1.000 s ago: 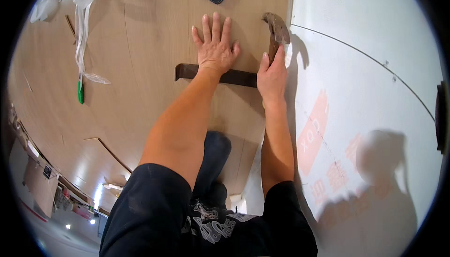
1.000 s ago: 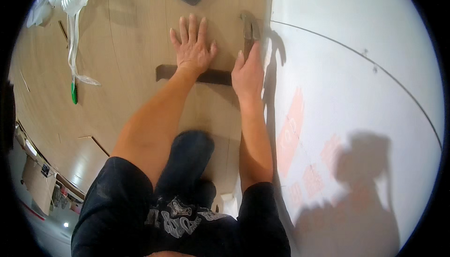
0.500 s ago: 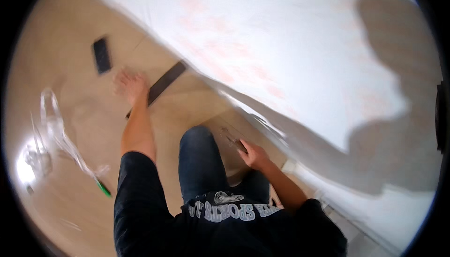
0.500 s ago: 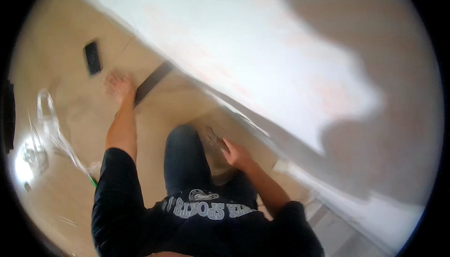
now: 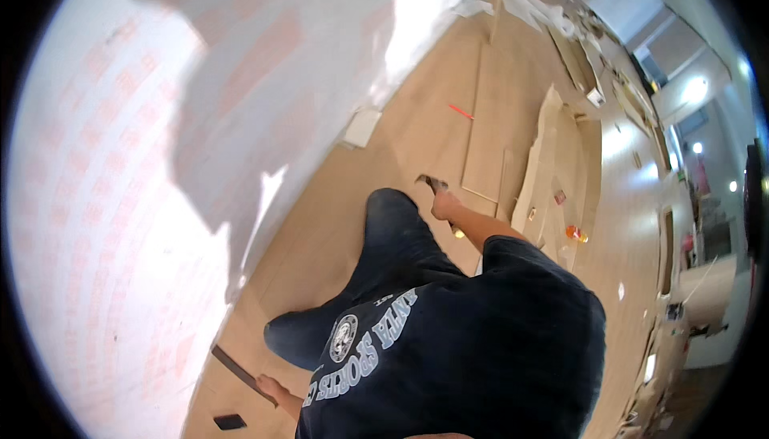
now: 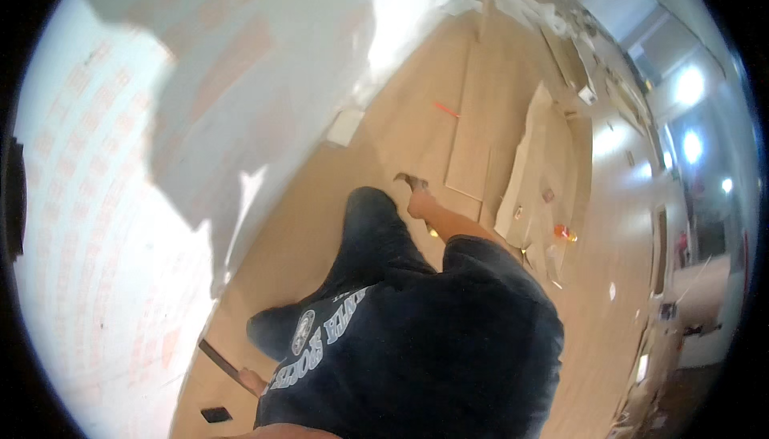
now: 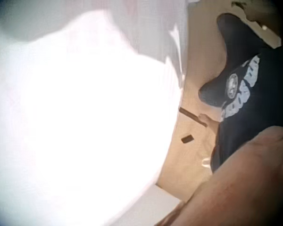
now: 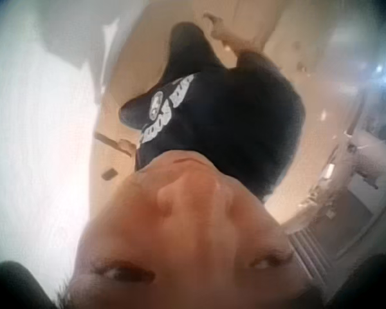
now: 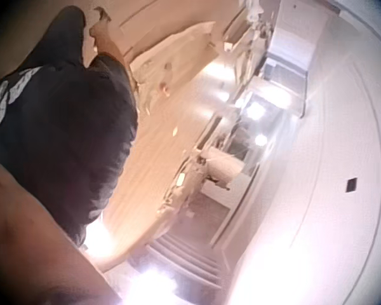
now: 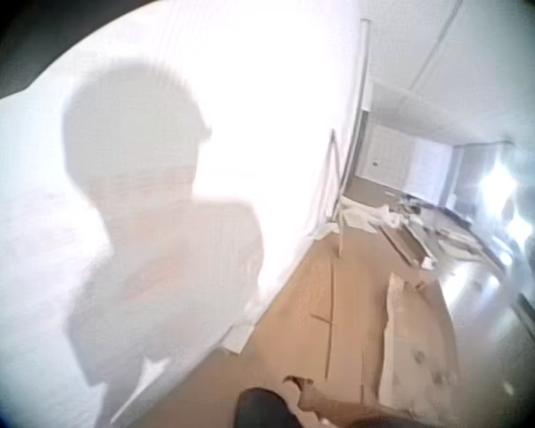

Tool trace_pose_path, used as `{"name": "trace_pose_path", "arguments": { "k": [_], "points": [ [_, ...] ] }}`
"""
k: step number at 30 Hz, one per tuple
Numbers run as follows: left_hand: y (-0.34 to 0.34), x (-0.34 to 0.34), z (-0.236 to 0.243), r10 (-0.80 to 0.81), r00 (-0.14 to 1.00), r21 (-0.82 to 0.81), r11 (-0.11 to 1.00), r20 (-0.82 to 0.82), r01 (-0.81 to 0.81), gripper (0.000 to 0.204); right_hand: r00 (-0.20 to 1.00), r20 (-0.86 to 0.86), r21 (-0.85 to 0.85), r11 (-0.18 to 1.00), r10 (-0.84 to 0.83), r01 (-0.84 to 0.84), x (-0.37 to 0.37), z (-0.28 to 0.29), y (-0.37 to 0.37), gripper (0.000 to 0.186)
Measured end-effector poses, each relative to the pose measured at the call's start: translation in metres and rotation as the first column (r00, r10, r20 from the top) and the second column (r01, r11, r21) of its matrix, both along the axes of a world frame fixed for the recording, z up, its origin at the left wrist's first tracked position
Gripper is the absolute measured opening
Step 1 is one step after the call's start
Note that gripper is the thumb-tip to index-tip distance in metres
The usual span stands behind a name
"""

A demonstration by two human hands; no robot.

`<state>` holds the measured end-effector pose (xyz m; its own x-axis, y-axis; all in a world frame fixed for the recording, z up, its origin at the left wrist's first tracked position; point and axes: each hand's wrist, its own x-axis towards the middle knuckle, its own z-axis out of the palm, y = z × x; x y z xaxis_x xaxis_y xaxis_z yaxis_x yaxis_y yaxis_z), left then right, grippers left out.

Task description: The person fits flooring planks into place along a wall, using a hammer, a pull bar, and a white tapping block to tap the planks into a secure fit.

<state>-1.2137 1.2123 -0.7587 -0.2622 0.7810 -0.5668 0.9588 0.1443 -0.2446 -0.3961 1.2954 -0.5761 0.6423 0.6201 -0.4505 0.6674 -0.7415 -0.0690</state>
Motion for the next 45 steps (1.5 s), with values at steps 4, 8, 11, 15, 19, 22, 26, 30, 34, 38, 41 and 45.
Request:
{"name": "trace_pose_path", "arguments": {
  "k": [4,8,11,15,19,22,26,30,34,38,41,45],
  "points": [
    [0.025,0.098,0.044,0.167,0.896,-0.011,0.984,0.412,-0.178,0.042,0.992,-0.115,-0.179,0.983,-0.057,0.036,0.066,-0.071,-0.104,0.061],
    [0.058,0.156,0.104,0.502,0.044,-0.276,0.544,0.864,-0.792,0.041,0.959,-0.213,-0.277,0.953,-0.189,0.126,0.061,-0.09,-0.184,0.069],
    [0.078,0.177,0.106,0.44,0.078,-0.237,0.615,0.895,-0.752,0.042,0.972,-0.135,-0.208,0.965,-0.192,0.161,0.052,-0.118,-0.262,0.081],
    [0.083,0.213,0.106,0.209,0.11,-0.082,0.736,0.972,-0.672,0.044,0.972,-0.105,-0.155,0.969,-0.209,0.192,0.072,-0.125,-0.305,0.081],
    [0.112,0.249,0.089,0.255,-0.181,-0.305,0.625,0.95,-0.719,0.044,0.949,-0.257,-0.325,0.941,-0.182,0.093,0.11,-0.153,-0.32,0.048],
    [0.148,0.265,0.105,0.245,0.041,-0.139,0.673,0.969,-0.726,0.044,0.934,-0.178,-0.234,0.935,-0.311,0.266,0.133,-0.168,-0.287,0.043],
    [0.172,0.337,0.117,0.194,0.418,0.112,0.789,0.887,-0.604,0.042,0.949,-0.051,0.065,0.947,-0.312,0.315,0.223,-0.197,-0.276,0.047],
    [0.203,0.386,0.138,0.297,0.506,0.06,0.816,0.809,-0.575,0.043,0.624,-0.403,-0.014,0.687,-0.669,0.727,0.282,-0.217,-0.229,0.05],
    [0.264,0.47,0.116,0.093,0.63,0.166,0.926,0.771,-0.34,0.043,-0.321,-0.814,-0.147,-0.364,-0.483,0.92,0.353,-0.239,-0.185,0.062],
    [0.321,0.552,0.102,-0.114,0.756,0.24,0.969,0.645,-0.058,0.051,-0.419,-0.867,-0.2,-0.581,-0.27,0.789,0.334,-0.236,-0.124,0.071],
    [0.386,0.615,0.071,-0.228,0.714,0.233,0.968,0.662,0.093,0.057,-0.509,-0.821,-0.349,-0.478,-0.259,0.806,0.315,-0.245,-0.113,0.074],
    [0.443,0.762,0.044,-0.257,0.851,0.056,0.964,0.458,0.261,0.067,-0.377,-0.922,-0.22,-0.689,-0.084,0.691,0.303,-0.243,-0.121,0.065]
  ]
}}
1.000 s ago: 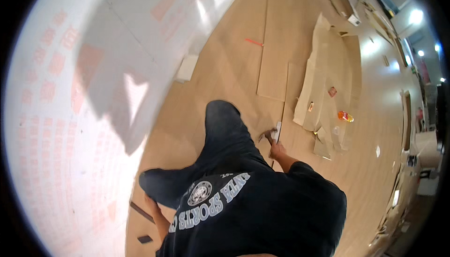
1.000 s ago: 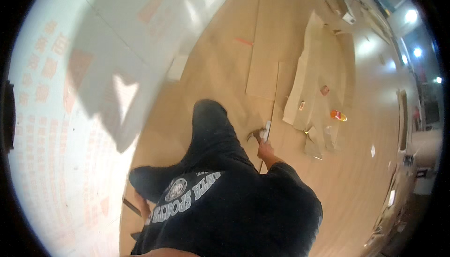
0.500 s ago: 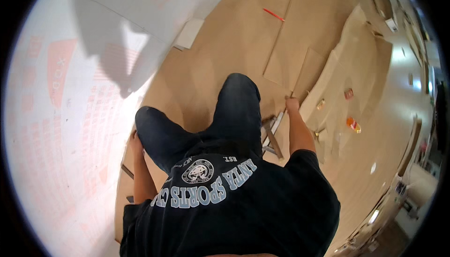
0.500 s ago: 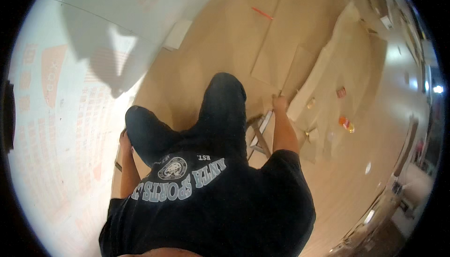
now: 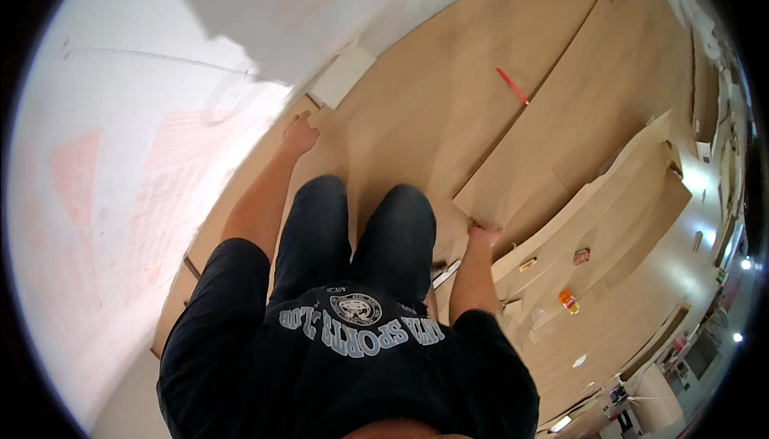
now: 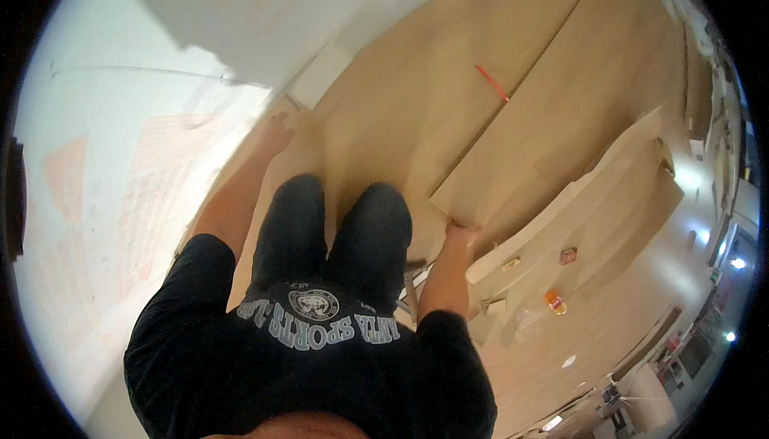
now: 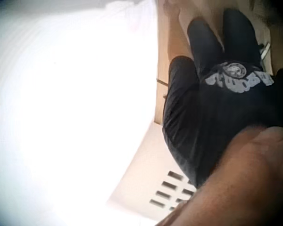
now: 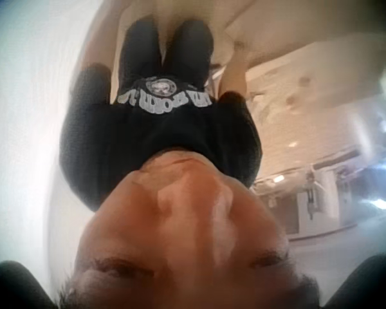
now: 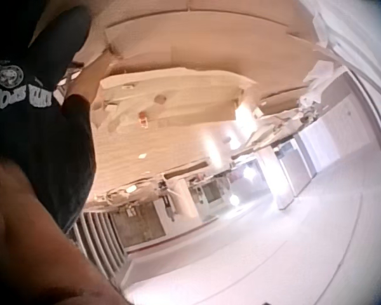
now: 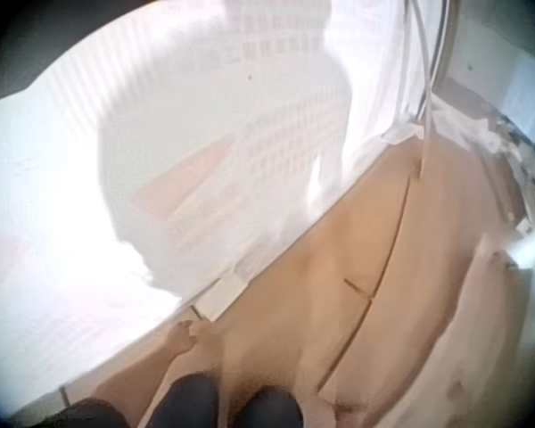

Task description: The person fits flooring planks into place along a wall, using a hammer, a pull bar, and a white tapping block to tap the planks into a secure fit.

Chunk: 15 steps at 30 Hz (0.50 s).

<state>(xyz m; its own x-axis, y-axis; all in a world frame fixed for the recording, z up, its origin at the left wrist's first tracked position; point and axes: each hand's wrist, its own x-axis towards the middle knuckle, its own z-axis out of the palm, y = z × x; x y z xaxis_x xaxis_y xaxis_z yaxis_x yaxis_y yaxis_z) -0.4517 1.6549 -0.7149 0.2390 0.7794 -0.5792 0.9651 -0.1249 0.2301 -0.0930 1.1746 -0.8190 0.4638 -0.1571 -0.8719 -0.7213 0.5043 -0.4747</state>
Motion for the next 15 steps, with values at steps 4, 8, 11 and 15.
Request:
{"name": "trace_pose_path", "arguments": {
  "k": [4,8,11,15],
  "points": [
    [0.068,0.054,-0.027,-0.077,0.988,0.033,0.996,-0.133,0.082,0.082,0.98,0.198,0.071,0.997,0.01,-0.024,-0.03,0.037,0.001,0.036],
    [0.099,0.07,-0.038,-0.142,0.957,0.004,0.989,-0.254,0.148,0.096,0.979,0.19,0.116,0.988,0.075,-0.098,-0.072,0.177,0.062,0.028],
    [0.098,0.071,-0.047,-0.153,0.977,0.041,0.986,-0.149,0.161,0.101,0.811,0.353,0.167,0.821,0.467,-0.546,-0.061,0.235,0.05,0.025],
    [0.11,0.027,-0.037,-0.19,0.981,0.098,0.976,-0.041,0.193,0.104,0.545,0.36,0.03,0.574,0.757,-0.818,-0.083,0.31,0.162,0.036]
  ]
}}
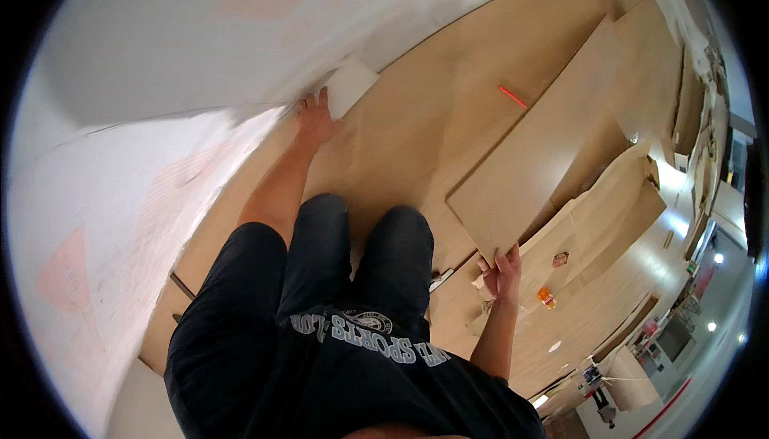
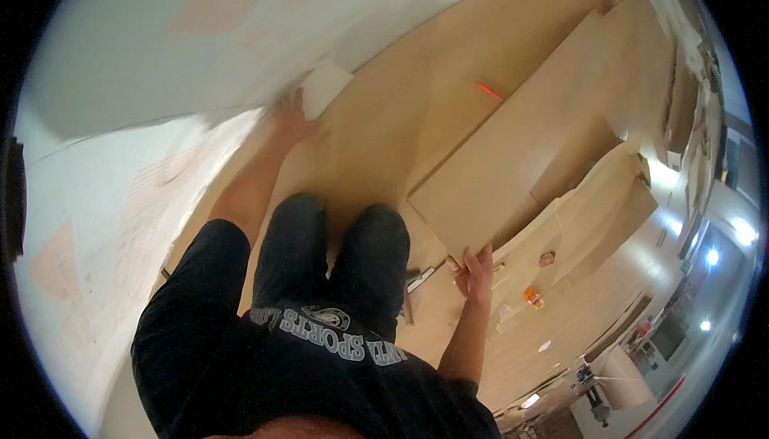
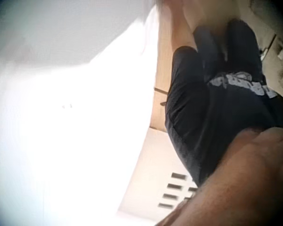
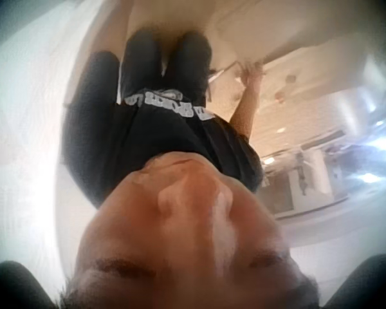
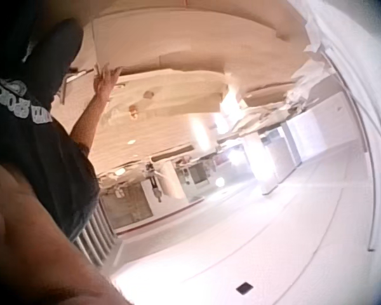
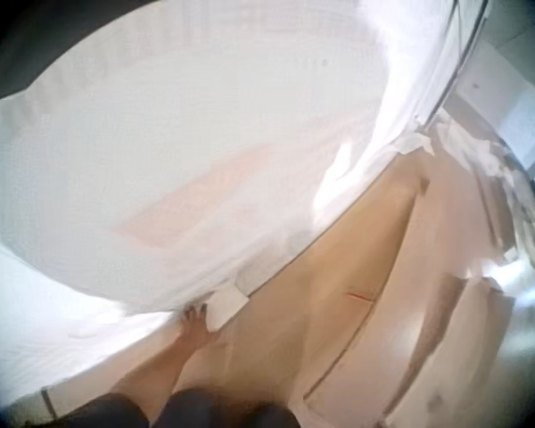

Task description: The person fits flooring planks into place along a wall, using a hammer, a pull bar, and a white tapping block to tap the planks into a secure fit.

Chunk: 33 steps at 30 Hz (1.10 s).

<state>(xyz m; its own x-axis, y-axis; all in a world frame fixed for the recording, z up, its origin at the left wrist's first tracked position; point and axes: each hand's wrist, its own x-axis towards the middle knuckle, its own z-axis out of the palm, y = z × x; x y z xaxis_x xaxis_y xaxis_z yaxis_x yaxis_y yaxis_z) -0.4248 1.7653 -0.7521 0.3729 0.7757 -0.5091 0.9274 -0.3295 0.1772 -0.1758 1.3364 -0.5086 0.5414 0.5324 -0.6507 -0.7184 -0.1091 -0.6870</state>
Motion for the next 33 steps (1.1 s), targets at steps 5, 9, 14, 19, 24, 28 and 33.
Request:
{"name": "trace_pose_path", "arguments": {
  "k": [5,9,14,19,24,28,33],
  "points": [
    [-0.06,-0.102,0.016,0.041,0.973,0.017,0.999,0.229,-0.046,0.104,0.987,-0.129,-0.036,0.995,0.091,-0.097,-0.051,-0.071,0.116,0.032],
    [-0.112,-0.191,0.044,0.113,0.982,-0.036,0.993,0.151,-0.109,0.107,0.986,-0.161,-0.091,0.995,0.031,-0.046,-0.116,-0.144,0.208,0.022],
    [-0.149,-0.28,0.05,0.087,0.995,-0.16,0.983,-0.044,-0.093,0.108,0.973,-0.148,-0.078,0.978,0.178,-0.191,-0.178,-0.24,0.213,0.026],
    [-0.162,-0.284,0.029,0.102,0.992,-0.082,0.991,-0.077,-0.109,0.092,0.945,-0.136,-0.14,0.939,0.297,-0.315,-0.229,-0.263,0.211,0.024],
    [-0.092,-0.189,0.002,0.603,0.756,-0.526,0.743,0.257,-0.414,0.065,0.923,-0.114,-0.07,0.923,0.368,-0.377,-0.248,-0.283,0.242,0.027],
    [-0.047,-0.105,-0.012,0.796,0.57,-0.741,0.505,0.203,-0.442,0.058,0.93,-0.019,-0.2,0.91,0.367,-0.364,-0.218,-0.349,0.244,0.033],
    [-0.042,-0.082,-0.035,0.799,0.551,-0.664,0.55,0.242,-0.507,0.044,0.87,-0.058,-0.132,0.86,0.489,-0.492,-0.206,-0.344,0.257,0.046]
  ]
}}
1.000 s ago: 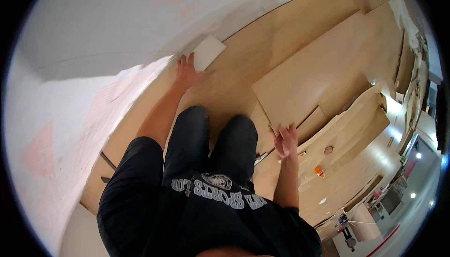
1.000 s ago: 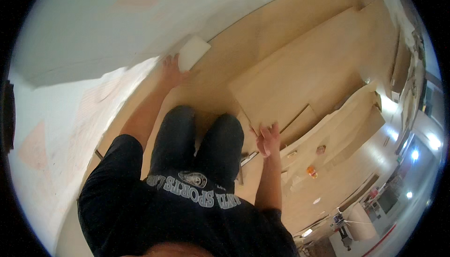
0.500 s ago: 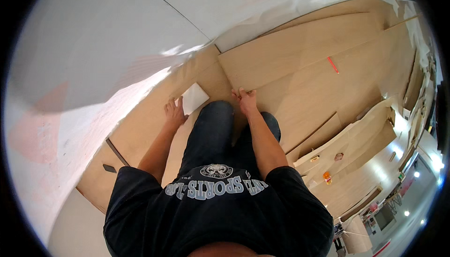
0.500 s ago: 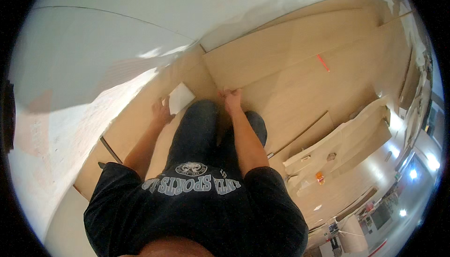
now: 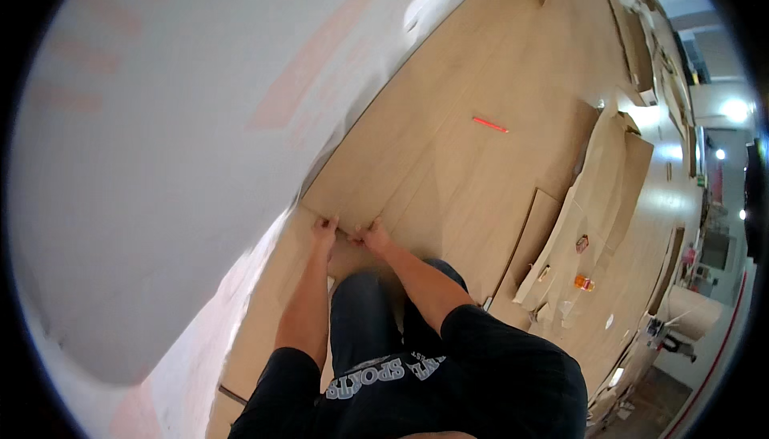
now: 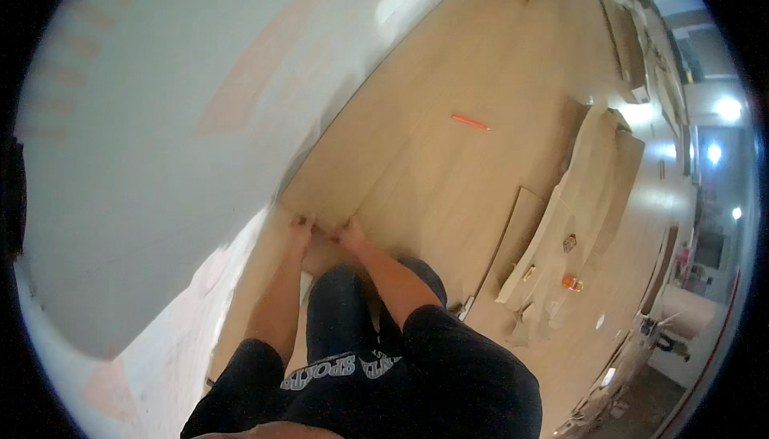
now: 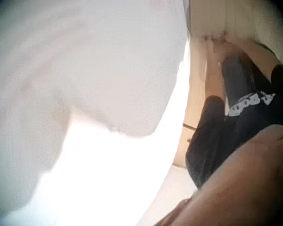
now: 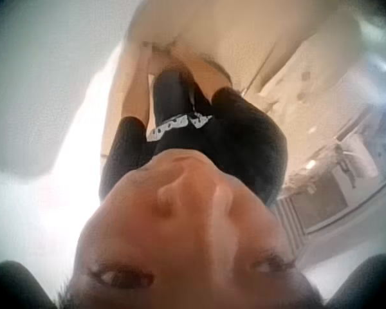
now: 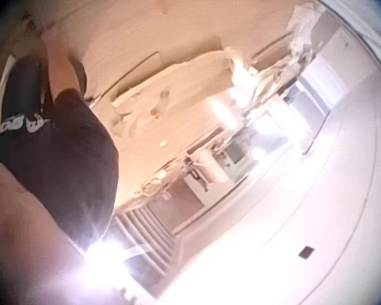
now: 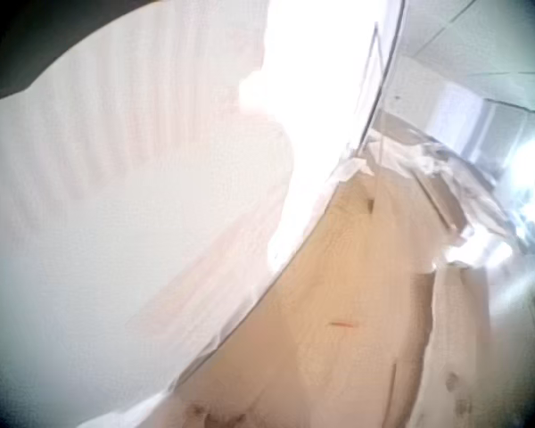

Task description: The person fits flooring planks into place along a wall, using a hammer, a pull bar, and a white tapping block to tap the planks into a secure fit.

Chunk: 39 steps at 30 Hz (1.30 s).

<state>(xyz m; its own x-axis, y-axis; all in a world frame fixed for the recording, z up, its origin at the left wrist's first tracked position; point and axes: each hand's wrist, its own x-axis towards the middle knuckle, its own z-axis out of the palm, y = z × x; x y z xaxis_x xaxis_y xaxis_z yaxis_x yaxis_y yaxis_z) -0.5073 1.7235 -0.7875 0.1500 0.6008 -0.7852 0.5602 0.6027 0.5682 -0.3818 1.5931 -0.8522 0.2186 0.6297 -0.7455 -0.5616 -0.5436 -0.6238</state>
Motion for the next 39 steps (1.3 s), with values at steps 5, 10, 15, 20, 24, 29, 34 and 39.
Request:
{"name": "trace_pose_path", "arguments": {
  "k": [5,10,15,20,24,29,34,39],
  "points": [
    [0.001,-0.002,-0.017,0.017,0.999,-0.005,1.0,0.028,-0.017,0.038,0.995,0.073,-0.004,0.998,-0.063,0.063,0.004,0.002,0.006,0.043],
    [0.004,0.007,-0.013,-0.059,0.995,-0.04,0.997,0.075,0.062,0.036,0.999,0.031,-0.167,0.986,-0.011,0.016,0.014,0.007,0.003,0.041],
    [0.011,-0.012,-0.034,-0.018,0.994,0.002,1.0,0.107,0.018,0.039,0.997,-0.045,-0.157,0.986,-0.064,0.056,0.01,0.052,0.026,0.036],
    [-0.005,-0.005,-0.032,-0.116,0.993,-0.011,0.993,0.009,0.116,0.04,0.97,-0.103,-0.22,0.956,-0.222,0.195,0.02,0.068,0.011,0.042],
    [-0.038,0.007,-0.034,-0.422,0.901,0.061,0.901,-0.101,0.429,0.037,0.996,0.087,-0.327,0.945,0.015,0.014,0.05,0.079,-0.029,0.053],
    [-0.087,-0.008,-0.027,-0.504,0.86,0.081,0.863,0.083,0.498,0.034,0.789,0.244,-0.512,0.765,0.564,-0.389,0.077,0.101,-0.075,0.061],
    [-0.064,-0.008,-0.001,-0.445,0.883,0.297,0.872,0.148,0.389,0.032,0.035,0.482,-0.478,0.297,0.875,-0.827,0.133,0.061,-0.099,0.055],
    [-0.006,-0.013,0.186,-0.343,0.925,0.517,0.828,0.162,0.216,0.024,0.187,0.45,-0.451,0.403,0.873,-0.796,0.087,0.107,-0.094,0.049]
  ]
}}
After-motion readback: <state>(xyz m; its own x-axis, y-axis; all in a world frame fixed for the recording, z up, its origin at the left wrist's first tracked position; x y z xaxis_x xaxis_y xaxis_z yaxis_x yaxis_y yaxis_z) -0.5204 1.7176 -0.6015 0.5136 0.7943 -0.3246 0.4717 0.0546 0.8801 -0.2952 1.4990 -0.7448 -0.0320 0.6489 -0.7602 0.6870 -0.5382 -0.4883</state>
